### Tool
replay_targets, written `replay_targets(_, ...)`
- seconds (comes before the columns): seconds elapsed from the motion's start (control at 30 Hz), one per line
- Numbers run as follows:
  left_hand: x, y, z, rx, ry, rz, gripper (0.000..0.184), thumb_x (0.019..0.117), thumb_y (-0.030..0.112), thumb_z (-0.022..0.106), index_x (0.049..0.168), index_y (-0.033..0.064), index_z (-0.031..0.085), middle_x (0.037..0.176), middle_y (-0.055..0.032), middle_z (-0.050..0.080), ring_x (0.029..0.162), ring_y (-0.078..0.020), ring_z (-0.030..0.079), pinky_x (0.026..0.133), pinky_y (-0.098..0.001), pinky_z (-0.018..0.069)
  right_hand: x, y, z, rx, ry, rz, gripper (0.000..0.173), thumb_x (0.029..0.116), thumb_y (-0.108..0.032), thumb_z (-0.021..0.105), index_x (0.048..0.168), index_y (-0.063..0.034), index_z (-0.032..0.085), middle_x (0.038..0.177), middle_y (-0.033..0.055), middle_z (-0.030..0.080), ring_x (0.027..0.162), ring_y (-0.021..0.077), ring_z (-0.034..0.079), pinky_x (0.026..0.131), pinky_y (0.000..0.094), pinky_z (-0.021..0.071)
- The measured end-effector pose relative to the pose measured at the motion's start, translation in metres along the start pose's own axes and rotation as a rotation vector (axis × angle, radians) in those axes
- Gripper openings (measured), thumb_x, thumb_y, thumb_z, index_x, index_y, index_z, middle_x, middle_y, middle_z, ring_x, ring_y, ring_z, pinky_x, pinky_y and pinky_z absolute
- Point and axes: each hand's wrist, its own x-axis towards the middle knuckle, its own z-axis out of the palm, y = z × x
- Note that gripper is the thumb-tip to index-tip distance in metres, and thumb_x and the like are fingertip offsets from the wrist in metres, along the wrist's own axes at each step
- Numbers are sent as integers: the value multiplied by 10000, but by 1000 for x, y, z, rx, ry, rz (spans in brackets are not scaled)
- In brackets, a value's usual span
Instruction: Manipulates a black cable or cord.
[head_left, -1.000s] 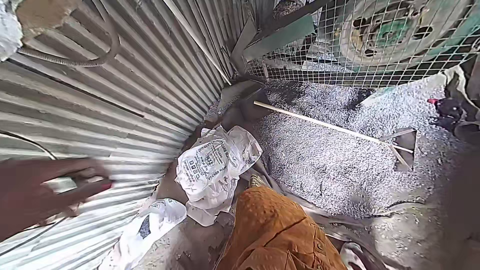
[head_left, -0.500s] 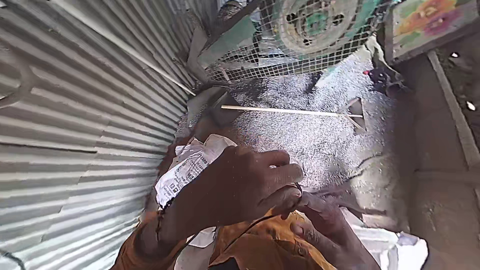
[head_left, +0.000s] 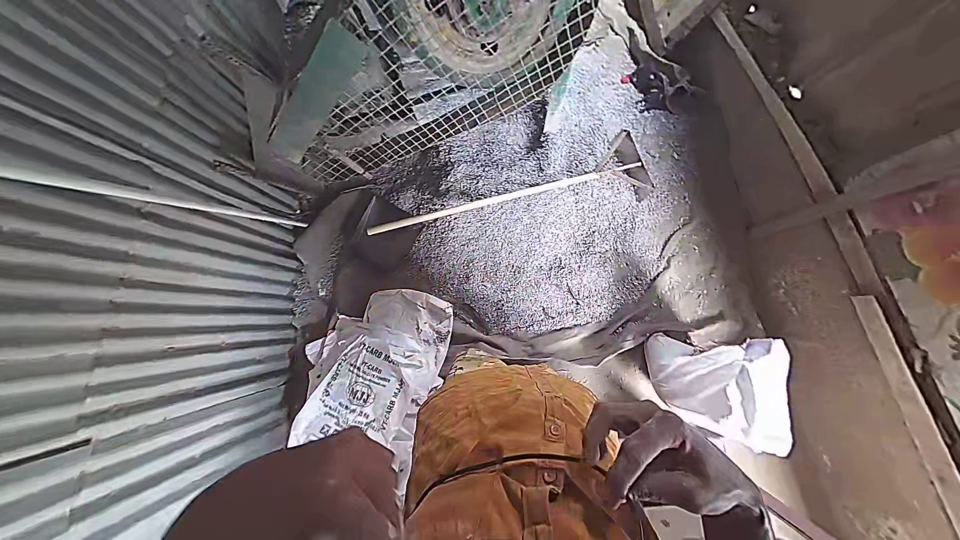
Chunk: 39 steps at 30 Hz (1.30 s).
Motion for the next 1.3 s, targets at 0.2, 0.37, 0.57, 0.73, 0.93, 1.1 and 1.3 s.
replay_targets(0.2, 76, -73, 26, -56, -52, -90, 452, 1052, 380, 556, 832, 37, 751, 661, -7, 664, 603, 8, 589, 567, -173, 479, -17, 1, 2, -200, 37, 173, 83, 944, -69, 684, 893, -60, 749, 1096, 45, 747, 1091, 79, 677, 956, 232, 555)
replay_targets(0.37, 107, -95, 39, -136, -191, -211, 237, 975, 255, 687, 1010, 35, 767, 871, -37, 754, 756, -35, 679, 712, -237, 557, -38, 0, 5, -329, 80, 228, 110, 935, -33, 674, 951, -53, 782, 1079, 44, 775, 1044, 58, 712, 935, 223, 572)
replay_targets(0.57, 128, -105, 69, -113, -204, -70, 289, 969, 255, 695, 1175, 54, 709, 1160, -120, 675, 1122, -210, 622, 986, -365, 503, -49, -12, 6, -125, 73, 216, 163, 931, -24, 698, 1088, -23, 740, 1114, 81, 755, 1048, 98, 716, 926, 247, 596)
replay_targets(0.73, 133, -111, 61, -73, -336, 48, 281, 1008, 212, 594, 1230, 91, 716, 1225, -109, 688, 1210, -262, 599, 1068, -447, 450, -54, -9, 1, 30, 57, 235, 178, 974, -24, 653, 1146, -35, 700, 1131, 63, 739, 1043, 89, 709, 896, 249, 603)
replay_targets(0.93, 135, -115, 60, -89, -226, 34, 258, 974, 297, 688, 1063, 65, 759, 1091, -104, 711, 1108, -203, 620, 987, -349, 477, -53, 4, -3, 96, 13, 153, 78, 957, -126, 708, 993, -70, 750, 1221, 69, 703, 1194, 144, 636, 1017, 316, 538)
replay_targets(1.1, 133, -122, 64, -133, -21, 118, 203, 975, 218, 702, 983, 18, 733, 1027, -91, 702, 1042, -101, 642, 913, -221, 520, -40, 7, 1, 57, 140, 83, 97, 932, -52, 730, 1020, -55, 769, 1109, 54, 760, 1092, 122, 704, 963, 287, 581)
replay_targets(1.3, 129, -121, 64, -72, 139, 191, 158, 1029, 148, 603, 994, -2, 641, 1036, -91, 665, 1082, -86, 616, 959, -204, 493, -24, -13, 7, -214, 181, 24, 90, 941, -48, 719, 1013, -26, 768, 1069, 76, 781, 1045, 114, 734, 951, 266, 594)
